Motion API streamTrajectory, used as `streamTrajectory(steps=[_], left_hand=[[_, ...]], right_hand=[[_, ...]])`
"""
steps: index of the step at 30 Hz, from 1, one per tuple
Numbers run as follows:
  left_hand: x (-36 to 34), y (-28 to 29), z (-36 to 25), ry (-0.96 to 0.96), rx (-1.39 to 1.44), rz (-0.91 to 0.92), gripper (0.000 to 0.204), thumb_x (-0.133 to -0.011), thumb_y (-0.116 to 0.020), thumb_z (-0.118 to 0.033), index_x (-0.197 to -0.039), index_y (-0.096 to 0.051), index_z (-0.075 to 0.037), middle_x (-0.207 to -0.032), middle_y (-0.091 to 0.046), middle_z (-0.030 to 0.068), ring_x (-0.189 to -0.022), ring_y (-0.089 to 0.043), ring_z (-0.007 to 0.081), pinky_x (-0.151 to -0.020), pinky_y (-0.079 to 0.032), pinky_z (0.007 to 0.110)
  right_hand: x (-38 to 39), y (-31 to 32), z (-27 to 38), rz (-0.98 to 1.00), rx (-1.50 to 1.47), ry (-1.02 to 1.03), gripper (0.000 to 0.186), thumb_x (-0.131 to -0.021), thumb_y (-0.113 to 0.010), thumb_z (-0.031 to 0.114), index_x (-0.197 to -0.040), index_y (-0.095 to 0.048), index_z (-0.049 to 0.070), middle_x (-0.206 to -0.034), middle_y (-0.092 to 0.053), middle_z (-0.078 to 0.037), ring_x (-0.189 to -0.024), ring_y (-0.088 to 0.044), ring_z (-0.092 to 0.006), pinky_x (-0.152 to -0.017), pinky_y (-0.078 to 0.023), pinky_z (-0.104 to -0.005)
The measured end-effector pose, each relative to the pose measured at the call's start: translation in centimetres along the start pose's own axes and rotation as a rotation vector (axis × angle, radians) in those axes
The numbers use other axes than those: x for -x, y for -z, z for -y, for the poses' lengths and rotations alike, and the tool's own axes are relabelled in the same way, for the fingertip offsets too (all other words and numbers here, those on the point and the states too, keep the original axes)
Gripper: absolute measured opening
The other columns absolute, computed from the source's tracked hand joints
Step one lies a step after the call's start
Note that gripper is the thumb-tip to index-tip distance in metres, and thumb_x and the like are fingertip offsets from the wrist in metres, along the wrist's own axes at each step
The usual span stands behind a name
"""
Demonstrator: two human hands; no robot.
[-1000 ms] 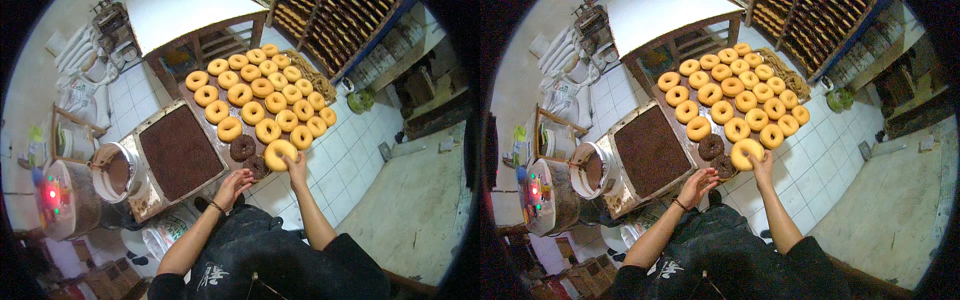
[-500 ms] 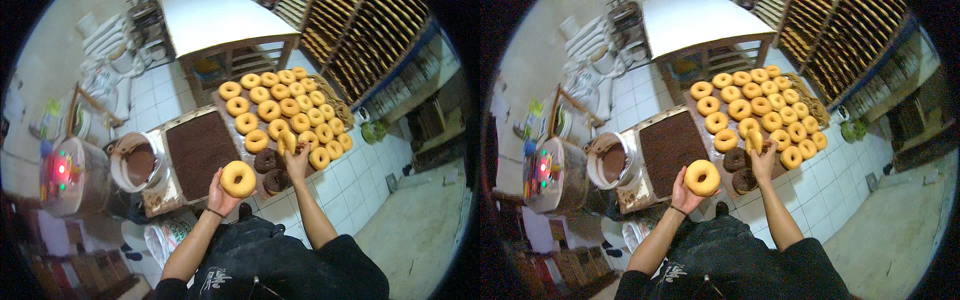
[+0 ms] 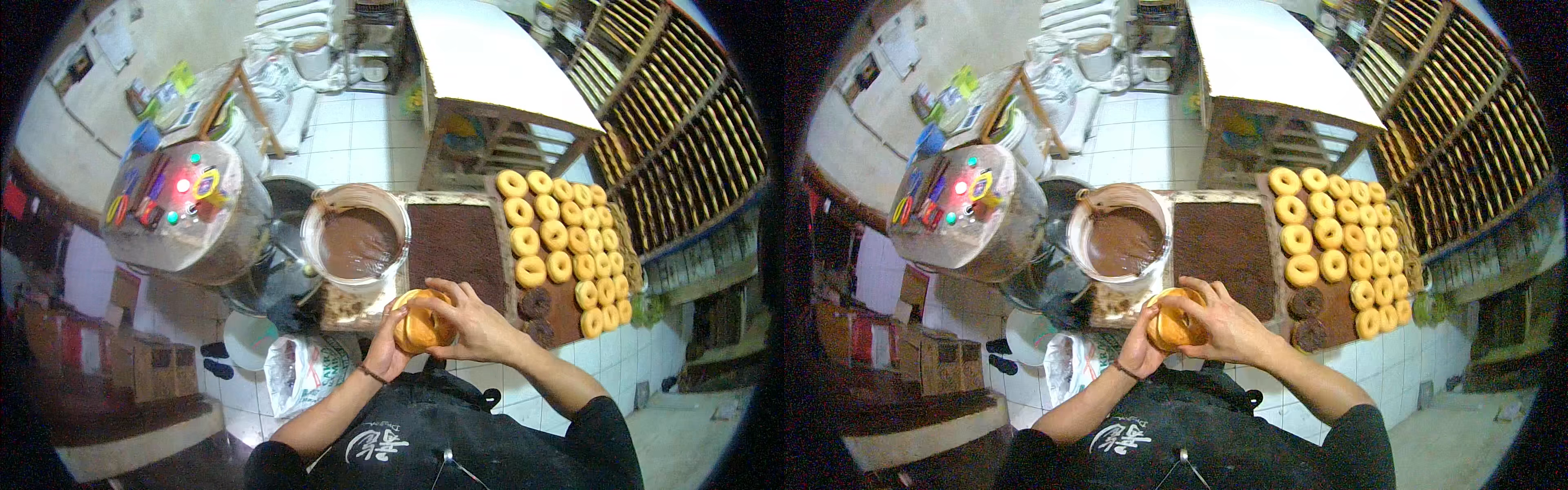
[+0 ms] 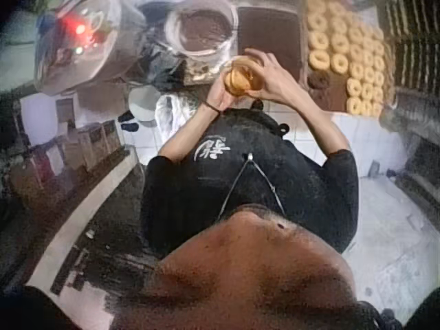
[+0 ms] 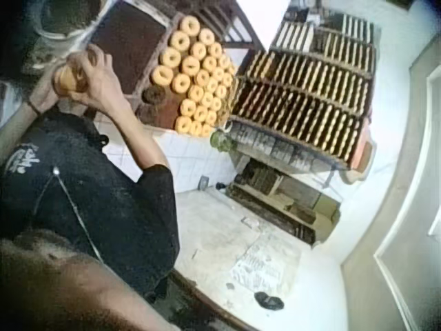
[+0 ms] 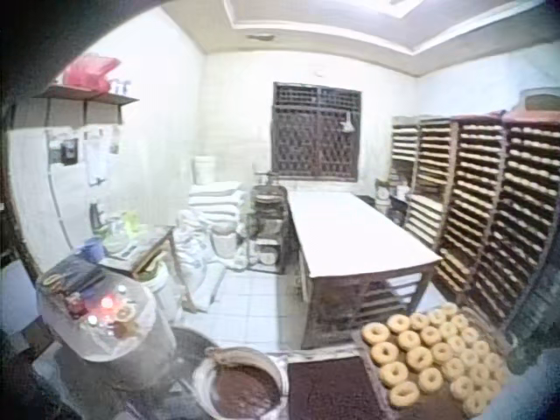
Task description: The person arranges fried donuts on a board, places the board into a storage rack, and then dips donuts into a chocolate glaze and sprinkles.
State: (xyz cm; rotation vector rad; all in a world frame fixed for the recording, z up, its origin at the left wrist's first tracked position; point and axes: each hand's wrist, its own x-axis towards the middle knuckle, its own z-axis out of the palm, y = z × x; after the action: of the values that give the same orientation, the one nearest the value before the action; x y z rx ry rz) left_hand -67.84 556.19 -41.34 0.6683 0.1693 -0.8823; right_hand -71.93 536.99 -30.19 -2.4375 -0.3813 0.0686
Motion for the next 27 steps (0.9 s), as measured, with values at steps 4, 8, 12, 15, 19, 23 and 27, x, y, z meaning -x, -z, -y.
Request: streamTrajectory(steps=[4,8,12,15,19,23,27], left_hand=[[4.7,4.4,-6.9,-0.130,0.062,0.015,0.057,-0.104,-0.043,-0.047,-0.150,-0.039,-0.013,-0.148,-0.049,0.0110,-0.134,-0.052,0.0307,-0.111,-0.045,0.057],[8.3,9.6,-9.7,-0.210,0.157,-0.122,0.058,-0.102,-0.043,-0.052,-0.146,-0.045,-0.014,-0.143,-0.053,0.0135,-0.130,-0.055,0.0347,-0.103,-0.046,0.067],[11.6,13.7,-11.2,-0.288,0.263,-0.201,0.057,-0.103,-0.041,-0.054,-0.143,-0.049,-0.014,-0.140,-0.056,0.0124,-0.128,-0.057,0.0337,-0.102,-0.049,0.064],[12.2,15.4,-11.6,-0.312,0.348,-0.235,0.057,-0.103,-0.041,-0.054,-0.142,-0.050,-0.014,-0.140,-0.056,0.0129,-0.128,-0.057,0.0344,-0.102,-0.048,0.065],[10.7,15.8,-12.4,-0.283,0.424,-0.125,0.062,-0.103,-0.040,-0.058,-0.143,-0.050,-0.012,-0.141,-0.056,0.0148,-0.129,-0.056,0.0369,-0.106,-0.043,0.068],[8.8,13.3,-12.8,-0.236,0.415,-0.092,0.064,-0.104,-0.039,-0.057,-0.144,-0.049,-0.008,-0.143,-0.054,0.0173,-0.133,-0.052,0.0396,-0.111,-0.037,0.068],[5.8,8.9,-10.0,-0.074,0.402,0.049,0.063,-0.104,-0.040,-0.057,-0.144,-0.050,-0.010,-0.143,-0.055,0.0137,-0.133,-0.053,0.0315,-0.116,-0.039,0.051]], right_hand=[[-11.7,-1.6,1.0,-0.042,0.076,0.088,0.076,-0.073,-0.084,0.032,-0.141,-0.054,0.017,-0.143,-0.048,-0.021,-0.131,-0.046,-0.0449,-0.109,-0.044,-0.0505],[-22.9,-7.5,-4.1,0.063,0.245,-0.097,0.077,-0.071,-0.083,0.034,-0.140,-0.052,0.016,-0.139,-0.050,-0.023,-0.130,-0.045,-0.0492,-0.109,-0.043,-0.0525],[-27.4,-12.8,-6.4,0.133,0.433,-0.126,0.079,-0.068,-0.084,0.035,-0.139,-0.053,0.017,-0.136,-0.051,-0.024,-0.127,-0.046,-0.0513,-0.106,-0.045,-0.0571],[-28.5,-13.1,-5.8,0.155,0.424,-0.124,0.074,-0.068,-0.083,0.038,-0.134,-0.057,0.017,-0.134,-0.052,-0.024,-0.125,-0.048,-0.0516,-0.104,-0.047,-0.0564],[-28.5,-8.5,-5.5,0.321,0.323,-0.143,0.063,-0.069,-0.080,0.047,-0.124,-0.066,0.020,-0.111,-0.072,-0.017,-0.115,-0.062,-0.0377,-0.101,-0.048,-0.0497],[-23.9,-2.4,-2.8,0.645,0.312,-0.203,0.064,-0.072,-0.079,0.041,-0.127,-0.065,0.012,-0.124,-0.062,-0.017,-0.117,-0.059,-0.0371,-0.101,-0.049,-0.0445],[-15.1,2.9,-4.0,0.453,0.340,-0.169,0.060,-0.074,-0.079,0.034,-0.128,-0.065,0.011,-0.123,-0.057,-0.015,-0.120,-0.054,-0.0336,-0.104,-0.046,-0.0407]])
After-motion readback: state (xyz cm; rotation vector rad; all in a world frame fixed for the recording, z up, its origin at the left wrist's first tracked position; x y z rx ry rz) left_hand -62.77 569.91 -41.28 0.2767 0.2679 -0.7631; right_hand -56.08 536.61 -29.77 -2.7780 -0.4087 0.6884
